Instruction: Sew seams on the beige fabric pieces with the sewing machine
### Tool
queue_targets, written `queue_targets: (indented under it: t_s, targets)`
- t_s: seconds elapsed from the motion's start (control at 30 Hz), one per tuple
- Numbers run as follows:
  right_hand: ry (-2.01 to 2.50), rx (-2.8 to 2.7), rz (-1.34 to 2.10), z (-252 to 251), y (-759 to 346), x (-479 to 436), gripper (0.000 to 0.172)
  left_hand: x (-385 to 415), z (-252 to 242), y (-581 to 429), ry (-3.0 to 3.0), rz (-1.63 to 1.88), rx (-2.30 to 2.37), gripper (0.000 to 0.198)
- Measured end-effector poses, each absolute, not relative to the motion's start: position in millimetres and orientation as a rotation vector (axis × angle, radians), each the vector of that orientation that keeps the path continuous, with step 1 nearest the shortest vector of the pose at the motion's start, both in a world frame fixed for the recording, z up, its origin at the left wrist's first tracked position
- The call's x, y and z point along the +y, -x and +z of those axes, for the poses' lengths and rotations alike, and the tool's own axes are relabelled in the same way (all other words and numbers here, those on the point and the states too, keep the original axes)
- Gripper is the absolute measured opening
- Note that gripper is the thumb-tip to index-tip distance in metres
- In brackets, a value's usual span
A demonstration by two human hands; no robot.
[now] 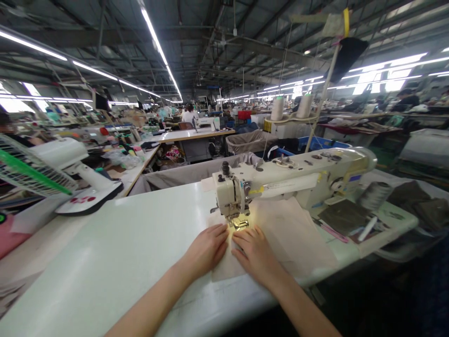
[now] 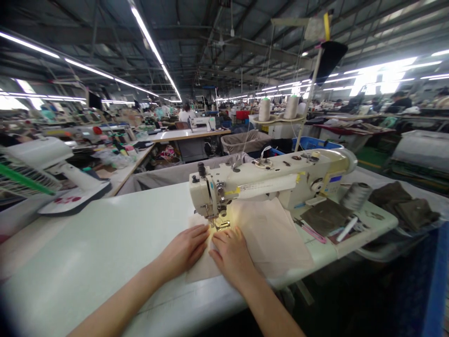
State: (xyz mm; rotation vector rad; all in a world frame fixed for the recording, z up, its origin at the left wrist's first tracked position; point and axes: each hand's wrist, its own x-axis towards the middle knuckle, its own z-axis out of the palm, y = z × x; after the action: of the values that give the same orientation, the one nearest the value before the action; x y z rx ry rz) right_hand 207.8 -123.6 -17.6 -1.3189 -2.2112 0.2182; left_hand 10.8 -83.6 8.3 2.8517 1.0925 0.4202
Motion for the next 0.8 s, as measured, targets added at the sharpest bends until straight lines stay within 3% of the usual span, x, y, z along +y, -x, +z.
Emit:
queue_targets:
  t_s: [0.23,0.57,0.7,0.8]
  targets:
    - [1.325,-2.225,0.218,-19,-207,-128,0.020,-87,2,-12,-2.876,0.332,1.233,0.034]
    - [1.422,-2.098,0.351,-8,-282,-141,0.027,-146,14,-30,-2.751,-0.186,1.401,0.034]
    - [1.443,-2.245,0.380,-1,-290,-153,0.029,-101,11,-12,-2.731,-0.044,1.630,0.028]
    - [1.448,-2.276,0.327,-5,-290,-156,0.027,-73,12,-2,-2.681,0.124,1.901,0.035]
